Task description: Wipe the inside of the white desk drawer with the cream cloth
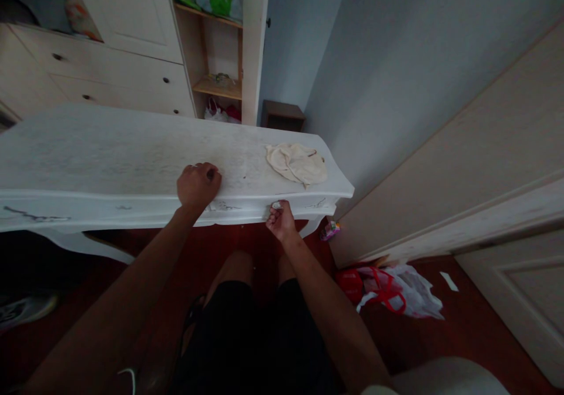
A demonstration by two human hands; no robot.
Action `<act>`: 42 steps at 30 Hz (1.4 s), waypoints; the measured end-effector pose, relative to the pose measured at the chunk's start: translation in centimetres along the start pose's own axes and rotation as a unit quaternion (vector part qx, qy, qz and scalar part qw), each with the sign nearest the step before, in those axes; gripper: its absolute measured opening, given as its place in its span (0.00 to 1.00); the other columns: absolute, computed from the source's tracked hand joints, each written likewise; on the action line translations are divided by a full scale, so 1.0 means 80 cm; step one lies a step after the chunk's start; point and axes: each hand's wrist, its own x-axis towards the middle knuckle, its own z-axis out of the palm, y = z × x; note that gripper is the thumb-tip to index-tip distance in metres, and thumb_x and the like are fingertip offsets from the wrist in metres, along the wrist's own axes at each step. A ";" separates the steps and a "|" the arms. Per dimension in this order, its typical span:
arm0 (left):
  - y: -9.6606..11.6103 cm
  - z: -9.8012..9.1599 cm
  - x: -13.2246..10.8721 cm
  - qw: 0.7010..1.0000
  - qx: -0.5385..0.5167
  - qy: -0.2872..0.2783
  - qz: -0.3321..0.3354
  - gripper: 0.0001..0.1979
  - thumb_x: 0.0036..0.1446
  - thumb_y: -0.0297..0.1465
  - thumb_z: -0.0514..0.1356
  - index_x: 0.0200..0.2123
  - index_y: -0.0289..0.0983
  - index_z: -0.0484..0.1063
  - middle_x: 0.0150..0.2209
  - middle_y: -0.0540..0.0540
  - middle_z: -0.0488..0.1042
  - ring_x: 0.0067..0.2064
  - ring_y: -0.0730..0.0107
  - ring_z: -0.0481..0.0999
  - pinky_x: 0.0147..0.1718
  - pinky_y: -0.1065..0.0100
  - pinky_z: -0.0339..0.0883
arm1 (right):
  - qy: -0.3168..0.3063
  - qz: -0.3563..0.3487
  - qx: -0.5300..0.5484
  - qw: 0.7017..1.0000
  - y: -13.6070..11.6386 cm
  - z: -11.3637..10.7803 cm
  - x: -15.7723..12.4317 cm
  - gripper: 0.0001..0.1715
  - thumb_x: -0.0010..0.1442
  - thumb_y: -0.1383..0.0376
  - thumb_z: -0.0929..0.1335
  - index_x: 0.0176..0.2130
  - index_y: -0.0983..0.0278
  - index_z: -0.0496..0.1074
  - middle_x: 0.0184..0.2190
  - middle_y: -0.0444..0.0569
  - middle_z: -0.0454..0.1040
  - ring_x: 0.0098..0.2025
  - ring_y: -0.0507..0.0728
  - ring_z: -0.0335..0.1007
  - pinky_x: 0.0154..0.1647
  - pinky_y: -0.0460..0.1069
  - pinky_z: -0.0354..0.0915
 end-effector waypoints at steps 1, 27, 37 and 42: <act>0.000 0.000 0.000 1.000 -0.001 0.000 -0.001 0.15 0.63 0.32 0.53 0.43 0.37 0.80 0.44 0.35 0.80 0.50 0.48 0.74 0.46 0.54 0.67 | 0.013 0.005 0.006 1.000 0.000 0.006 -0.003 0.13 0.64 0.61 0.66 0.28 0.62 0.67 0.16 0.39 0.68 0.14 0.46 0.55 0.15 0.40 0.55; 0.003 -0.002 0.007 0.998 0.027 0.000 -0.049 0.17 0.61 0.35 0.54 0.44 0.37 0.81 0.43 0.36 0.81 0.47 0.48 0.78 0.45 0.55 0.70 | -0.122 0.135 0.052 0.982 0.058 -0.108 -0.152 0.13 0.50 0.58 0.72 0.27 0.65 0.70 0.12 0.31 0.54 0.15 0.45 0.45 0.16 0.43 0.46; 0.008 -0.004 0.005 0.998 0.040 0.004 -0.047 0.18 0.62 0.35 0.53 0.44 0.37 0.81 0.44 0.34 0.81 0.47 0.49 0.78 0.45 0.55 0.69 | -0.100 0.160 0.129 0.974 0.090 -0.133 -0.207 0.15 0.46 0.58 0.77 0.27 0.67 0.73 0.10 0.28 0.48 0.13 0.43 0.42 0.15 0.42 0.43; 0.003 0.001 0.008 0.998 0.040 0.010 -0.054 0.18 0.62 0.36 0.53 0.43 0.37 0.81 0.43 0.34 0.81 0.46 0.48 0.79 0.44 0.55 0.70 | -0.070 0.161 0.163 0.971 0.087 -0.153 -0.224 0.17 0.42 0.59 0.80 0.26 0.67 0.74 0.09 0.27 0.49 0.13 0.42 0.42 0.14 0.40 0.42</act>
